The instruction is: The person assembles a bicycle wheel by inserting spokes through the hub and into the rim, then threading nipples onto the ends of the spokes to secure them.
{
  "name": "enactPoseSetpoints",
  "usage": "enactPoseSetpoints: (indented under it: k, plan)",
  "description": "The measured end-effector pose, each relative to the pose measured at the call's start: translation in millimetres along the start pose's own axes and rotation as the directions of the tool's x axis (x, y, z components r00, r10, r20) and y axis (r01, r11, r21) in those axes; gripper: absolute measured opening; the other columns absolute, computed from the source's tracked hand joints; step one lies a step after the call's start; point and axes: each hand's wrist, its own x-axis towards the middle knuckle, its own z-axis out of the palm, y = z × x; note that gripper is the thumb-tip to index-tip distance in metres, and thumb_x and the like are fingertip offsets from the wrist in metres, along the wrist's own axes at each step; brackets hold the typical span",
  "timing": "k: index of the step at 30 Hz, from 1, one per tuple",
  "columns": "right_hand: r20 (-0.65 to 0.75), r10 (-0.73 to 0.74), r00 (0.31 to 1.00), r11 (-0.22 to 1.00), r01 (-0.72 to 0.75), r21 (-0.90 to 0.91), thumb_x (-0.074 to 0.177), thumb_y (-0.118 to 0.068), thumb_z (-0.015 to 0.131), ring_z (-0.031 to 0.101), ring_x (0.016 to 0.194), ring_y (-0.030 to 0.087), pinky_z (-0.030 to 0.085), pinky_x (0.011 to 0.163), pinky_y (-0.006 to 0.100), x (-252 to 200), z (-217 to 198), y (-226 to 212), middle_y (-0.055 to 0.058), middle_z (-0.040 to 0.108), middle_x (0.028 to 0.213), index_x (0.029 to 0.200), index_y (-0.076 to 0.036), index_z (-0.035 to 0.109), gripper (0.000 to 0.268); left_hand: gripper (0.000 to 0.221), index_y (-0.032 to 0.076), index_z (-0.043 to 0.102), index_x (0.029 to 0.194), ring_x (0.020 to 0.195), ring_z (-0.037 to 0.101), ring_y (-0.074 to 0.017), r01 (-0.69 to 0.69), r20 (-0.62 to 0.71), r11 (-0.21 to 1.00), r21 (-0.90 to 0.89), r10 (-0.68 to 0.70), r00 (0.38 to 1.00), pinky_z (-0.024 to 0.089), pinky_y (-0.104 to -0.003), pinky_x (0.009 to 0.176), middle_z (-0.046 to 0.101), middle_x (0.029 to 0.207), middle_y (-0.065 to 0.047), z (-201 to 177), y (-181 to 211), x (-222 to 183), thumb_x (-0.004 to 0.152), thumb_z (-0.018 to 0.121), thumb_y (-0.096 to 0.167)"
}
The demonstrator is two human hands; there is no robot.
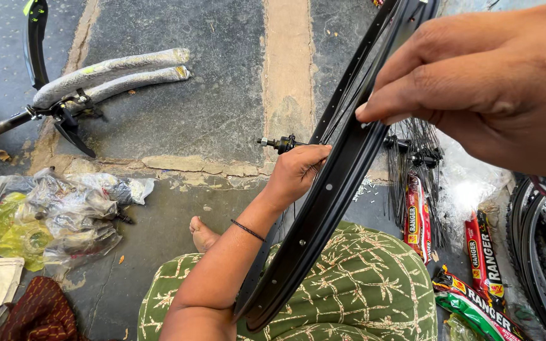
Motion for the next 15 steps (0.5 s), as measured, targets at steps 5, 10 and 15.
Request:
enactPoseSetpoints:
  k: [5, 10, 15]
  plan:
    - [-0.086, 0.029, 0.996, 0.999, -0.026, 0.035, 0.082, 0.002, 0.076, 0.075, 0.084, 0.018, 0.059, 0.069, 0.028, 2.4, 0.1, -12.6, 0.006, 0.075, 0.097, 0.103, -0.01, 0.078, 0.024, 0.023, 0.005, 0.071, 0.118, 0.108, 0.074, -0.0296, 0.018, 0.01, 0.999, -0.038, -0.018, 1.0, 0.059, -0.035, 0.094, 0.075, 0.114, -0.014, -5.6, 8.1, 0.6, 0.095, 0.067, 0.0]
    - [-0.14, 0.096, 0.985, 0.994, -0.087, 0.066, 0.083, 0.0, 0.078, 0.074, 0.081, 0.017, 0.058, 0.066, 0.027, 5.7, 6.9, -23.2, 0.007, 0.075, 0.097, 0.101, -0.008, 0.078, 0.02, 0.024, 0.005, 0.07, 0.119, 0.109, 0.074, -0.0293, 0.022, 0.003, 0.998, -0.054, -0.022, 1.0, 0.059, -0.035, 0.094, 0.075, 0.115, -0.014, -9.8, 8.0, -1.9, 0.095, 0.068, 0.001]
    - [-0.177, 0.123, 0.976, 0.992, -0.118, 0.038, 0.084, -0.003, 0.081, 0.073, 0.076, 0.016, 0.055, 0.062, 0.028, 7.1, 13.1, -23.9, 0.008, 0.075, 0.094, 0.099, -0.006, 0.078, 0.016, 0.026, 0.005, 0.071, 0.119, 0.109, 0.074, -0.0297, 0.033, -0.005, 0.999, 0.003, -0.033, 0.999, 0.059, -0.035, 0.095, 0.075, 0.115, -0.014, -10.3, 2.3, -3.7, 0.093, 0.067, 0.0]
